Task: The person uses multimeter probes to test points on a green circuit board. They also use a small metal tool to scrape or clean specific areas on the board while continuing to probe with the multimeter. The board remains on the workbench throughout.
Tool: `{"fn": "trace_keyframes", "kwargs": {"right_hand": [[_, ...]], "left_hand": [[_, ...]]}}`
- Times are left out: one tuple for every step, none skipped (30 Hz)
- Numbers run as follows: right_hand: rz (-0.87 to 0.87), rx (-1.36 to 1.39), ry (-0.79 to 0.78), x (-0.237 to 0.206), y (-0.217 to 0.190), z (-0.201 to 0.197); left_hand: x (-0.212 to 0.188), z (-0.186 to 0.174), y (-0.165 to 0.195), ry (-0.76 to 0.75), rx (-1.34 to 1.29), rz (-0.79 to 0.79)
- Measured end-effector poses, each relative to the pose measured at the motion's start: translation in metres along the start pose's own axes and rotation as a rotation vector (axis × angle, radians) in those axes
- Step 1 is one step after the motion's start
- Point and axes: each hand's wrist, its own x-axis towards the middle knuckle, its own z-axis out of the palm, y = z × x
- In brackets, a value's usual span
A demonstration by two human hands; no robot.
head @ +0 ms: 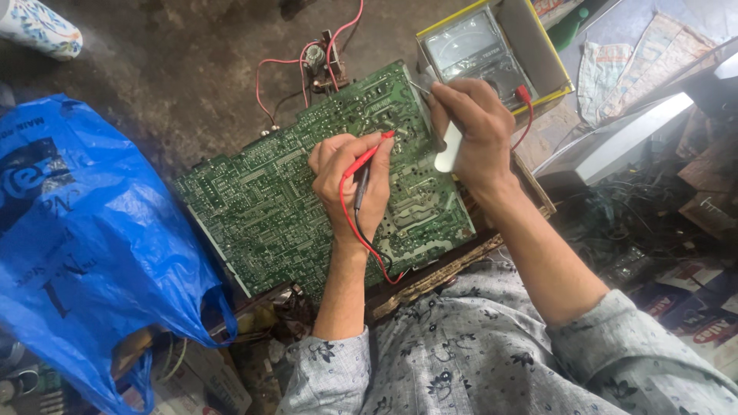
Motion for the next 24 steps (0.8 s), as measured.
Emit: {"fn": "trace_keyframes", "kwargs": {"right_hand": [[0.007,0.001,0.01,-0.002,-0.001,0.0],[0.014,0.003,0.022,-0.002,-0.002,0.0],[0.008,-0.006,0.022,-0.002,-0.002,0.001],[0.004,-0.016,0.023,-0.001,-0.002,0.001],[0.0,-0.027,0.026,0.001,-0.001,0.002],[0.0,-0.017,0.013,0.004,0.001,0.002],[0.0,-0.006,0.0,0.006,0.003,0.002],[-0.001,0.004,-0.014,0.008,0.004,0.002],[-0.001,0.006,-0.011,0.008,0.004,0.002],[0.0,0.007,-0.011,0.008,0.004,0.001],[0.0,0.009,-0.011,0.007,0.003,0.0],[-0.001,0.004,-0.006,0.005,0.001,-0.001],[-0.003,0.0,0.0,0.002,-0.002,-0.002],[-0.006,-0.006,0.007,0.001,-0.003,-0.003],[-0.004,-0.01,0.005,0.0,-0.004,-0.003],[-0.002,-0.014,0.003,0.001,-0.004,-0.003],[0.001,-0.019,0.002,0.002,-0.004,-0.002],[-0.001,-0.006,-0.015,0.004,-0.003,-0.002],[-0.004,0.008,-0.032,0.007,-0.001,-0.001],[-0.008,0.022,-0.049,0.01,0.0,-0.001],[-0.018,0.016,-0.051,0.011,0.001,0.0],[-0.029,0.009,-0.054,0.011,0.002,0.0],[-0.041,0.002,-0.057,0.011,0.003,-0.001],[-0.027,-0.001,-0.046,0.009,0.002,-0.001]], "left_hand": [[0.0,0.0,0.0,-0.001,-0.002,0.003],[0.0,0.0,-0.001,-0.002,-0.004,0.007],[0.0,0.0,-0.001,-0.006,-0.006,0.01],[0.0,0.0,-0.001,-0.006,-0.002,0.007],[0.0,-0.001,-0.001,-0.007,0.001,0.006],[0.001,0.0,-0.001,-0.007,0.004,0.006],[0.001,0.0,-0.001,-0.008,0.004,0.007],[0.001,-0.001,0.0,-0.008,0.004,0.008],[0.001,-0.001,0.0,-0.007,0.004,0.007],[0.001,0.0,0.0,-0.007,0.0,0.007],[0.001,0.0,0.0,-0.005,-0.003,0.005],[0.001,0.0,0.0,-0.004,-0.006,0.003],[0.001,0.0,0.0,-0.005,-0.004,0.003],[0.001,0.0,0.0,-0.006,-0.003,0.004],[0.001,-0.001,-0.001,-0.009,-0.002,0.007],[0.001,-0.001,-0.001,-0.009,-0.003,0.008],[0.001,-0.001,-0.001,-0.011,-0.004,0.009],[0.001,-0.001,-0.001,-0.013,-0.004,0.012],[0.001,-0.001,-0.001,-0.016,-0.003,0.008],[0.001,-0.001,0.0,-0.018,-0.001,0.004],[0.001,-0.001,0.0,-0.018,0.001,-0.002],[0.001,-0.001,0.0,-0.016,0.004,0.0],[0.001,-0.001,0.001,-0.013,0.006,0.002],[0.001,-0.001,0.001,-0.01,0.009,0.002]]}}
